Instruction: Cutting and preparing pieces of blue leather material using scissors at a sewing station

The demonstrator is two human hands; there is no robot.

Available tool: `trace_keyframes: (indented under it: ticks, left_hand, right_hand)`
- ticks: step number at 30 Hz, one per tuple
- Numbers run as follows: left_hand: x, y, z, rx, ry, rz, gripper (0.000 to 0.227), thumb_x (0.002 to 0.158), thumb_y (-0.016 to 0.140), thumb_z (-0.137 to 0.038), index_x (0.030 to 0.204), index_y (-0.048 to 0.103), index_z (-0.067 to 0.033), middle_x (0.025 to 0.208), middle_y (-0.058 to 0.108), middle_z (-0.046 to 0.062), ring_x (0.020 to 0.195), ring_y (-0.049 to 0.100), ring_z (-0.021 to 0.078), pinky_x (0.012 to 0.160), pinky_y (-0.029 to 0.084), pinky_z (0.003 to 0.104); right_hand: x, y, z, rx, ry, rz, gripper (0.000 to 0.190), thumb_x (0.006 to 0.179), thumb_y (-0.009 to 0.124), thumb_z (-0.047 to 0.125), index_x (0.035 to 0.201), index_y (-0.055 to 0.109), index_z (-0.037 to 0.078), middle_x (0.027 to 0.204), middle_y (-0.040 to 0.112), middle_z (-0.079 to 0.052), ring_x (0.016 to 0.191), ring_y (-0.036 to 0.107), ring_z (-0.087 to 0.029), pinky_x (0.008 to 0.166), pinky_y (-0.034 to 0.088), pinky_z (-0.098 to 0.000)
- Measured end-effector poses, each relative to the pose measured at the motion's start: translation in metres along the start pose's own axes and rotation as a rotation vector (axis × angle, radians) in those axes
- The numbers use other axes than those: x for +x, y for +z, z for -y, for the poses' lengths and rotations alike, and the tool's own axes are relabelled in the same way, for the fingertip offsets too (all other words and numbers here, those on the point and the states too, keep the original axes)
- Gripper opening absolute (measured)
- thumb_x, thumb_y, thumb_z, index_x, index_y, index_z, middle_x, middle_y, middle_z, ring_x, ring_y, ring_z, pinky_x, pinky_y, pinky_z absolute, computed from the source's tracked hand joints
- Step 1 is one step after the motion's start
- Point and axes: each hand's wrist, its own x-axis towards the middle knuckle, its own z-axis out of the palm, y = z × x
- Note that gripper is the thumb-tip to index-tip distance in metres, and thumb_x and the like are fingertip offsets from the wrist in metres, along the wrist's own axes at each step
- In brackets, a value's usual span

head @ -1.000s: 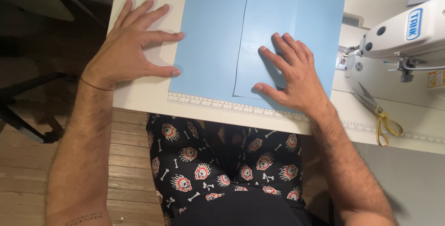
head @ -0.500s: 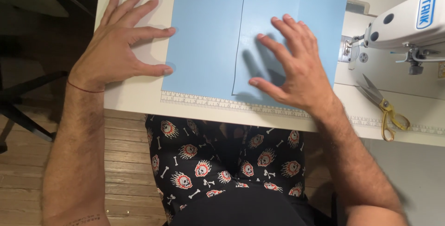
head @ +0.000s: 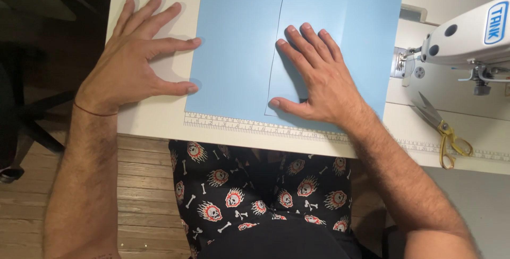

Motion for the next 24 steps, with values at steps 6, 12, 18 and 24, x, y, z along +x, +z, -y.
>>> trace_keyframes:
  ticks: [6,12,18,24]
  left_hand:
    - [0.0007,0.0017,0.0029,0.007,0.017,-0.002,0.072,0.071,0.088,-0.045,0.137,0.069,-0.0227,0.167,0.04,0.016,0.158,0.023,0.0392,0.127,0.002,0.056]
    - [0.0008,0.0044,0.0046,0.007,0.019,-0.003,0.072,0.071,0.087,-0.046,0.136,0.069,-0.0225,0.167,0.041,0.017,0.158,0.022,0.0395,0.127,0.003,0.056]
    - [0.0031,0.0044,0.0027,-0.003,0.006,0.011,0.071,0.072,0.086,-0.046,0.136,0.07,-0.0213,0.166,0.041,0.019,0.158,0.022,0.0393,0.126,0.002,0.056]
    - [0.0055,0.0063,0.0033,-0.005,0.018,0.007,0.071,0.073,0.087,-0.046,0.137,0.07,-0.0213,0.166,0.041,0.018,0.158,0.022,0.0383,0.127,0.001,0.055]
  right_hand:
    - [0.0001,0.0026,-0.0013,-0.013,-0.005,-0.007,0.093,0.095,0.059,0.068,0.161,0.035,0.007,0.168,0.032,-0.018,0.157,0.025,-0.04,0.129,0.016,-0.0587]
    - [-0.001,0.0043,-0.0029,-0.008,0.003,0.005,0.093,0.095,0.059,0.068,0.161,0.035,0.007,0.168,0.031,-0.018,0.158,0.024,-0.039,0.129,0.015,-0.0572]
    - [-0.0016,0.0048,-0.0059,0.005,-0.011,0.018,0.092,0.097,0.058,0.068,0.161,0.035,0.006,0.168,0.031,-0.019,0.158,0.024,-0.036,0.129,0.015,-0.0549]
    - [-0.003,0.0049,-0.0075,0.02,-0.018,-0.012,0.092,0.096,0.061,0.067,0.159,0.039,0.005,0.167,0.034,-0.02,0.157,0.028,-0.038,0.128,0.019,-0.0553]
